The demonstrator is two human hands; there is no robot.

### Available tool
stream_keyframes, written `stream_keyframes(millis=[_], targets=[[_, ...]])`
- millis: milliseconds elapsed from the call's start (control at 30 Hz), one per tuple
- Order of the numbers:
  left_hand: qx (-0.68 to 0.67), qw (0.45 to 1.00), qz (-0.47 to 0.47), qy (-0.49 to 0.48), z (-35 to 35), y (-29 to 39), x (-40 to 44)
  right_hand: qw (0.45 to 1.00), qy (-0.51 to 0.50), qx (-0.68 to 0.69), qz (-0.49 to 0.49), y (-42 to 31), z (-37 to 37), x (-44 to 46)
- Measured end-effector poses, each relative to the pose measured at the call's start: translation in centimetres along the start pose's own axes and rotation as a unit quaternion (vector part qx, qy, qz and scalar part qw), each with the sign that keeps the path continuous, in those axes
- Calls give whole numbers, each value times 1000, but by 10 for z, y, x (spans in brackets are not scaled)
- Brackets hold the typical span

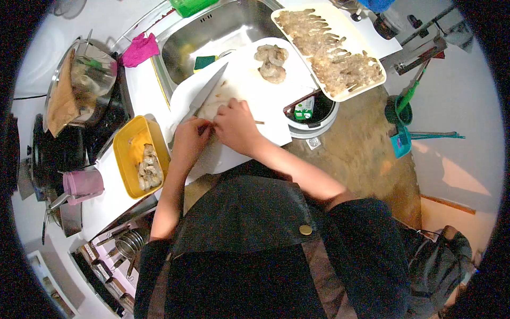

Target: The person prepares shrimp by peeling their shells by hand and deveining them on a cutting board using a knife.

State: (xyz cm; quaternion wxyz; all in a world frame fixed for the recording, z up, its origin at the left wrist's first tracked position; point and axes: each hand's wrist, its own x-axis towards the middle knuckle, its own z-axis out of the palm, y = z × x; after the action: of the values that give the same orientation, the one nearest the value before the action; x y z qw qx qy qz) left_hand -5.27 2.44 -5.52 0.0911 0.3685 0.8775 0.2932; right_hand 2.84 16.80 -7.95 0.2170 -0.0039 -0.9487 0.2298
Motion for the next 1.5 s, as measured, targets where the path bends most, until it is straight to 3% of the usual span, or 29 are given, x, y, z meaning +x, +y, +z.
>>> stream_keyframes(millis=[67,200,533,633,733,833,1033,1233,1333,1433,1500], targets=[[-31,999,7,8,-2,7,2,993,84,71,34,7,-10,-9],[-41,998,55,-11,15,23,5,997,10,22,73,16,-28,-19],[63,993,89,-51,29,27,18,997,32,-33,67,16,-16,-22],[17,993,84,-85,26,20,28,996,35,-16,79,17,-18,-23],[-83,984,-13,-158,1,30,28,994,5,-2,108,21,-33,-27],[-63,991,91,-80,18,31,21,995,24,-14,92,22,-29,-32],[-24,989,141,-22,36,32,22,994,31,-35,97,21,-24,-31],[-3,993,118,-22,43,32,23,994,43,-35,93,23,-22,-31],[4,993,84,-87,33,31,28,992,39,3,119,23,-29,-36],[-131,985,6,-115,19,33,25,990,9,36,133,29,-42,-39],[-122,986,83,-77,25,37,21,988,-33,57,141,34,-46,-38]])
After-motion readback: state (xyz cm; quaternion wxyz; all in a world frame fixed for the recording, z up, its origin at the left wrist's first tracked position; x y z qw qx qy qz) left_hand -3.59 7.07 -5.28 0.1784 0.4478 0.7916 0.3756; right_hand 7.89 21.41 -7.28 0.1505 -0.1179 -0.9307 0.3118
